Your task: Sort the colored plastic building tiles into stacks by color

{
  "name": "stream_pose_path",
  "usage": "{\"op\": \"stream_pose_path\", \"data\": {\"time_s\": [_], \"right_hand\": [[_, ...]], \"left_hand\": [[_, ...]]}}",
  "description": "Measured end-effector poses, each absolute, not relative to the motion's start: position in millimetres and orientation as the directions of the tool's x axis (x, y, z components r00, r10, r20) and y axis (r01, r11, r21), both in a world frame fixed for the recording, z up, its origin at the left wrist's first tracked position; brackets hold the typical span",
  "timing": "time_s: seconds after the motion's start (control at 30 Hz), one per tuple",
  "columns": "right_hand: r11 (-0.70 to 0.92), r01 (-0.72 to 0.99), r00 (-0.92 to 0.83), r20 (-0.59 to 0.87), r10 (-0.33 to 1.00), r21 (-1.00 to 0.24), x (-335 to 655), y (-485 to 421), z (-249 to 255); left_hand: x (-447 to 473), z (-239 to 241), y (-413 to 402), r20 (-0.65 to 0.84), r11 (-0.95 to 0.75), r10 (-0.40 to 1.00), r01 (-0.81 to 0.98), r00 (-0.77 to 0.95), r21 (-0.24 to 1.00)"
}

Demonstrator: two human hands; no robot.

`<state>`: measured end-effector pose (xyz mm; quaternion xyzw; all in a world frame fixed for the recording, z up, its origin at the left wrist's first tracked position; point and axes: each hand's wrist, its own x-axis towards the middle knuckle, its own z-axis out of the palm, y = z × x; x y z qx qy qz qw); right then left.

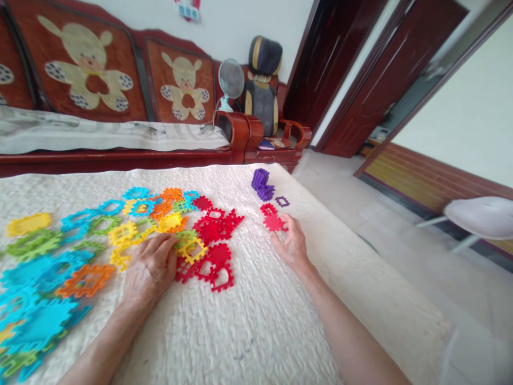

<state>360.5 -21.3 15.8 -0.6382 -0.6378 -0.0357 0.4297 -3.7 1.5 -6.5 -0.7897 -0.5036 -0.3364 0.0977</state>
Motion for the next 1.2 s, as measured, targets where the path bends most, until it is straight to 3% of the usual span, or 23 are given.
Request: {"op": "stream_pose_path", "data": {"time_s": [0.17, 0.3, 0.83, 1.03, 1.2], "right_hand": [[0.067, 0.806, 0.354, 0.571, 0.741, -0.588, 423.6, -17.8, 7.7], [0.042, 0.795, 0.344, 0.506, 0.791, -0.606, 429.8, -15.3, -2.7], [0.011, 0.796, 0.347, 0.471, 0.811, -0.606, 425.1, -8.6, -7.4], [0.093, 0.815, 0.318, 0.577, 0.752, -0.571, 420.3, -13.1, 3.0], [0.284, 0.841, 0.153, 0.707, 0.691, -0.46, 392.4, -25.3, 18.9]], "left_hand": [[-5.7, -10.1, 3.5, 0.645, -0.502, 0.709, 0.846, 0.284, 0.179], [-6.8, -10.1, 4.4, 0.637, -0.504, 0.715, 0.844, 0.287, 0.186], [-6.9, -6.8, 2.8, 0.605, -0.497, 0.743, 0.841, 0.286, 0.213], [-5.2, -5.3, 1.7, 0.603, -0.478, 0.752, 0.85, 0.266, 0.221], [-1.0, -1.4, -0.1, 0.581, -0.448, 0.776, 0.863, 0.244, 0.235]]}}
